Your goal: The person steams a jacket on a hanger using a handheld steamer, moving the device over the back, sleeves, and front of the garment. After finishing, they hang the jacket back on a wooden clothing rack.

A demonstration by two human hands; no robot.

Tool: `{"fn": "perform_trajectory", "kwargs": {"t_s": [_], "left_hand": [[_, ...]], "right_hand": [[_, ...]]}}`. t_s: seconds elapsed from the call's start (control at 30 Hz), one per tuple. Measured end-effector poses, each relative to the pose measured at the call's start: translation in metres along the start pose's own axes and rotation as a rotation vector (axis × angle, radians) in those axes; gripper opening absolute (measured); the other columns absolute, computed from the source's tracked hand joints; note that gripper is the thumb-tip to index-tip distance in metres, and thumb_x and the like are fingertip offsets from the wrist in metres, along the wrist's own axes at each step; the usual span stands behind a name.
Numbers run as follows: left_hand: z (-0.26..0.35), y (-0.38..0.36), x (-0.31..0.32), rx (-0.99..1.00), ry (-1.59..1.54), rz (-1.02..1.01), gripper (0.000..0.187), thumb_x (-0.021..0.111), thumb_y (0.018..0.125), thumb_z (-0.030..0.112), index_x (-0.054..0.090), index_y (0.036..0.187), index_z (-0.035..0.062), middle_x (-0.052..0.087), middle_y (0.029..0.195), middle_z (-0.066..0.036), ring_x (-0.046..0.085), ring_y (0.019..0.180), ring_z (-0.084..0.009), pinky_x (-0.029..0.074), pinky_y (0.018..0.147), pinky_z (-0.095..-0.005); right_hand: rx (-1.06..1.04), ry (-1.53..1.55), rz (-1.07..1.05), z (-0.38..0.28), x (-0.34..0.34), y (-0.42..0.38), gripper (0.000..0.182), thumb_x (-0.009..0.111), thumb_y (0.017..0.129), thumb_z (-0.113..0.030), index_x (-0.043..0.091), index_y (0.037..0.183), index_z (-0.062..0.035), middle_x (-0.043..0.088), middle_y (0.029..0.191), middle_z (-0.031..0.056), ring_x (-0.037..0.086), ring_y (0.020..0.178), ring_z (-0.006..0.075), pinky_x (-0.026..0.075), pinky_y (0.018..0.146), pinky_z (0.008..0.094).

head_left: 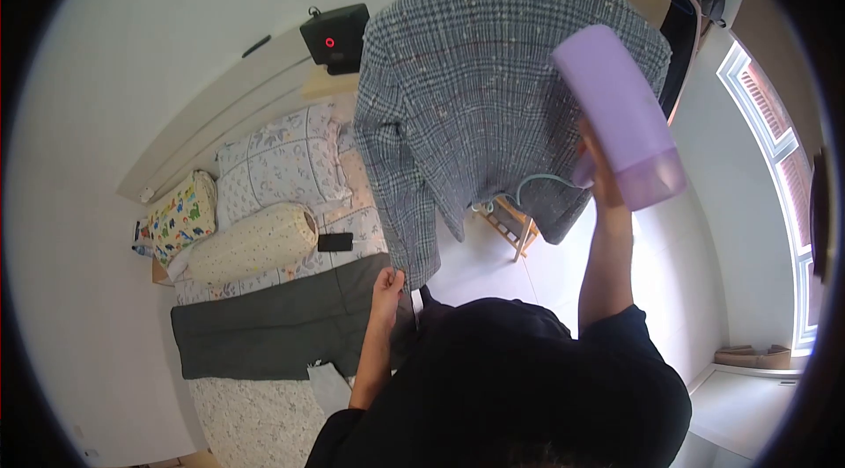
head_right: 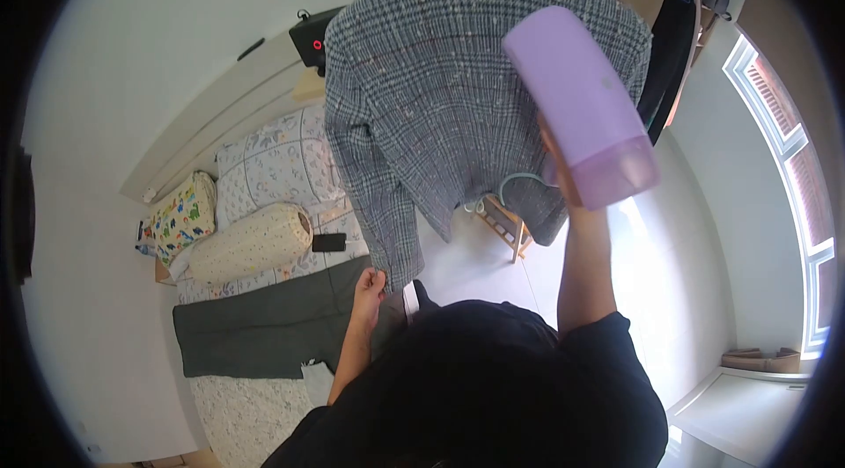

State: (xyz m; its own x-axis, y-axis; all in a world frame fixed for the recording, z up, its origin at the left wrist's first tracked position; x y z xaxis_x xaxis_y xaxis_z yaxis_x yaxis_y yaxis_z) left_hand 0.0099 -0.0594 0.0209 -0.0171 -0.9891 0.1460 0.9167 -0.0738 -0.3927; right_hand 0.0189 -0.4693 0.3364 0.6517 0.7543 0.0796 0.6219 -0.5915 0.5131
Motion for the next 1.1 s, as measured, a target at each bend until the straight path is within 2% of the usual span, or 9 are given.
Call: {"fn": "perform_trajectory", "kwargs": {"t_s": [0.13,0.23,0.43,0.53,0.6,0.73,0.83,0.97,1.1], "left_hand": [[0.009,0.020,-0.013,-0.005,0.085,0.001,0.025,0.066,0.088,0.019,0.056,0.108,0.0083,0.056,0.084,0.006,0.052,0.077,-0.0042,0.041,0.066,-0.0209],[0.074,0.049,0.000,0.249,0.201,-0.093,0.047,0.068,0.084,0.013,0.048,0.124,0.0009,0.056,0.120,-0.010,0.051,0.115,-0.0191,0.041,0.098,-0.0318],[0.299,0.057,0.086,0.840,0.391,-0.156,0.055,0.070,0.082,0.014,0.043,0.129,0.0031,0.049,0.132,-0.011,0.045,0.124,-0.0233,0.039,0.097,-0.0365],[0.383,0.026,0.140,1.029,0.454,-0.129,0.055,0.068,0.084,0.021,0.044,0.130,0.0032,0.050,0.131,-0.012,0.045,0.124,-0.0251,0.036,0.101,-0.0401],[0.422,0.014,0.172,1.195,0.621,-0.103,0.056,0.062,0.088,0.030,0.042,0.133,0.0026,0.051,0.130,-0.014,0.046,0.123,-0.0256,0.036,0.102,-0.0380],[0.458,0.033,0.207,1.261,0.577,-0.215,0.053,0.054,0.092,0.037,0.047,0.130,0.0013,0.054,0.127,-0.016,0.050,0.119,-0.0251,0.037,0.100,-0.0342],[0.469,0.031,0.218,1.153,0.711,-0.296,0.042,0.055,0.092,0.037,0.063,0.110,-0.0005,0.060,0.111,-0.012,0.058,0.098,-0.0206,0.043,0.088,-0.0309],[0.461,0.037,0.213,1.163,0.732,-0.343,0.034,0.069,0.084,0.029,0.063,0.098,-0.0006,0.059,0.091,-0.006,0.053,0.081,-0.0113,0.043,0.072,-0.0253],[0.450,0.029,0.208,1.028,0.699,-0.409,0.033,0.071,0.083,0.028,0.061,0.097,-0.0003,0.060,0.084,-0.005,0.053,0.075,-0.0104,0.043,0.068,-0.0246]], "right_hand": [[0.024,-0.050,0.017,-0.006,-0.046,0.010,0.016,0.072,0.081,-0.011,0.064,0.091,-0.0020,0.059,0.074,0.0032,0.055,0.063,0.0099,0.043,0.056,0.0252],[0.073,-0.116,0.105,-0.016,-0.069,0.004,0.013,0.072,0.081,-0.012,0.064,0.084,-0.0029,0.057,0.067,0.0028,0.053,0.055,0.0109,0.042,0.050,0.0255],[0.172,-0.157,0.134,-0.013,-0.092,-0.019,0.017,0.073,0.076,-0.012,0.064,0.087,-0.0029,0.059,0.066,0.0037,0.055,0.053,0.0118,0.043,0.047,0.0254],[0.161,-0.212,0.107,0.006,-0.107,-0.027,0.020,0.075,0.076,-0.015,0.062,0.086,-0.0036,0.059,0.067,0.0031,0.055,0.054,0.0118,0.044,0.048,0.0264],[0.075,-0.525,0.081,-0.001,-0.112,-0.032,0.022,0.075,0.077,-0.018,0.061,0.087,-0.0042,0.060,0.068,0.0034,0.055,0.055,0.0125,0.045,0.049,0.0281],[0.126,-0.340,0.149,-0.012,-0.120,-0.047,0.032,0.076,0.078,-0.029,0.063,0.087,-0.0014,0.057,0.065,0.0027,0.055,0.056,0.0134,0.044,0.052,0.0293],[0.272,-0.277,0.181,-0.008,-0.123,-0.048,0.031,0.076,0.078,-0.028,0.062,0.086,-0.0012,0.057,0.064,0.0019,0.053,0.054,0.0112,0.043,0.051,0.0274],[0.331,-0.177,0.208,-0.008,-0.126,-0.038,0.030,0.076,0.078,-0.027,0.062,0.085,-0.0013,0.056,0.063,0.0011,0.052,0.052,0.0093,0.043,0.050,0.0251],[0.299,-0.183,0.167,-0.015,-0.125,-0.037,0.030,0.075,0.080,-0.028,0.061,0.086,-0.0017,0.054,0.062,0.0002,0.051,0.051,0.0089,0.043,0.049,0.0239]]}}
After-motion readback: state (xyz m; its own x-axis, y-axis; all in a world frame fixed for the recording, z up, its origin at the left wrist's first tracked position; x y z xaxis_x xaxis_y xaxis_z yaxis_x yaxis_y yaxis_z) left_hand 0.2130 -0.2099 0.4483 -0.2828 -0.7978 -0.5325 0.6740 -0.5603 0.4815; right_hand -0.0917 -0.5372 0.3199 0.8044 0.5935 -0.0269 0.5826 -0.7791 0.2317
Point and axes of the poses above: each hand's wrist, its own y-axis towards the middle knuckle, its own x-axis out of the palm, z = x × y, the point moved 6 cm from there along y, towards the middle knuckle
